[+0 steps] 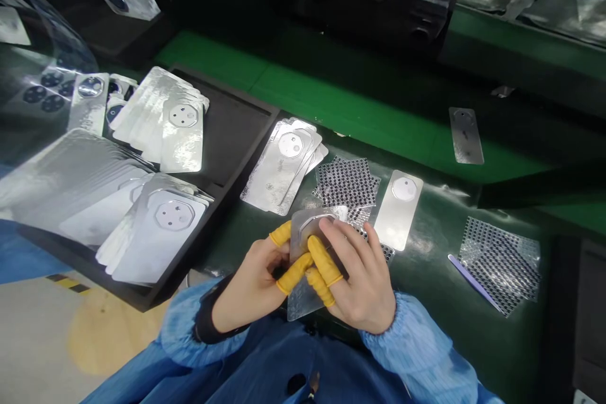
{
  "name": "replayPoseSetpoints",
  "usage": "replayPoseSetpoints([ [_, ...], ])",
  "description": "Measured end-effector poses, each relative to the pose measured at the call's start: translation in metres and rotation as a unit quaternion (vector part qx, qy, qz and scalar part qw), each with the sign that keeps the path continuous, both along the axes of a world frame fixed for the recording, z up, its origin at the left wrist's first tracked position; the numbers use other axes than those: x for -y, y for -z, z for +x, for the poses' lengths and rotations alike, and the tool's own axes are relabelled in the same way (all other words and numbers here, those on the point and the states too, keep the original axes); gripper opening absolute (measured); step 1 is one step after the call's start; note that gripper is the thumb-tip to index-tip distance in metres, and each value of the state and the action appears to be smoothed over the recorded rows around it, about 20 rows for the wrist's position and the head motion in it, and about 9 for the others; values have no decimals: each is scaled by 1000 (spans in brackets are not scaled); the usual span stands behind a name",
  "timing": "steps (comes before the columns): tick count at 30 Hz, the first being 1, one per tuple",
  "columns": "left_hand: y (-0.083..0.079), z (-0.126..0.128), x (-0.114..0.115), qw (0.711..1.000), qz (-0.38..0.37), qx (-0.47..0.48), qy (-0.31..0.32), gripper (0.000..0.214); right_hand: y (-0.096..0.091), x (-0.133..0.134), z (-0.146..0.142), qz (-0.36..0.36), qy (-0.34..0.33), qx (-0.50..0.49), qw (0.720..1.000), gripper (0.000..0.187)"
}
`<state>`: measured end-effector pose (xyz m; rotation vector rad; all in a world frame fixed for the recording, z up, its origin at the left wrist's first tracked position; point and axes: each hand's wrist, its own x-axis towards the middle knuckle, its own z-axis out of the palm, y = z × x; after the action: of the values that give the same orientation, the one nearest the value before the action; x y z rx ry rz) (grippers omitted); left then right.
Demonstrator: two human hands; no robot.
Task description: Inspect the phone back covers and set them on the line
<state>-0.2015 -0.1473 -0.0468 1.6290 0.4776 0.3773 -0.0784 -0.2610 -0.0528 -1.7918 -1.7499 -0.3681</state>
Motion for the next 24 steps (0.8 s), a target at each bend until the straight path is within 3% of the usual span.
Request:
replayPoseSetpoints([
  [6, 6, -3, 0, 997, 53, -57, 2, 2, 4, 1, 1, -17, -9, -22, 1000, 20],
  [14, 26, 1, -2, 992, 80, -91, -20, 9, 34, -4, -8, -8, 17, -70, 997, 20],
  [20, 38, 14, -8, 998, -47, -46, 0, 15, 43, -4, 6, 1, -29, -165, 986, 49],
  [24, 38, 31, -18, 987, -158, 13, -1, 37, 49, -8, 15, 16, -28, -192, 981, 49],
])
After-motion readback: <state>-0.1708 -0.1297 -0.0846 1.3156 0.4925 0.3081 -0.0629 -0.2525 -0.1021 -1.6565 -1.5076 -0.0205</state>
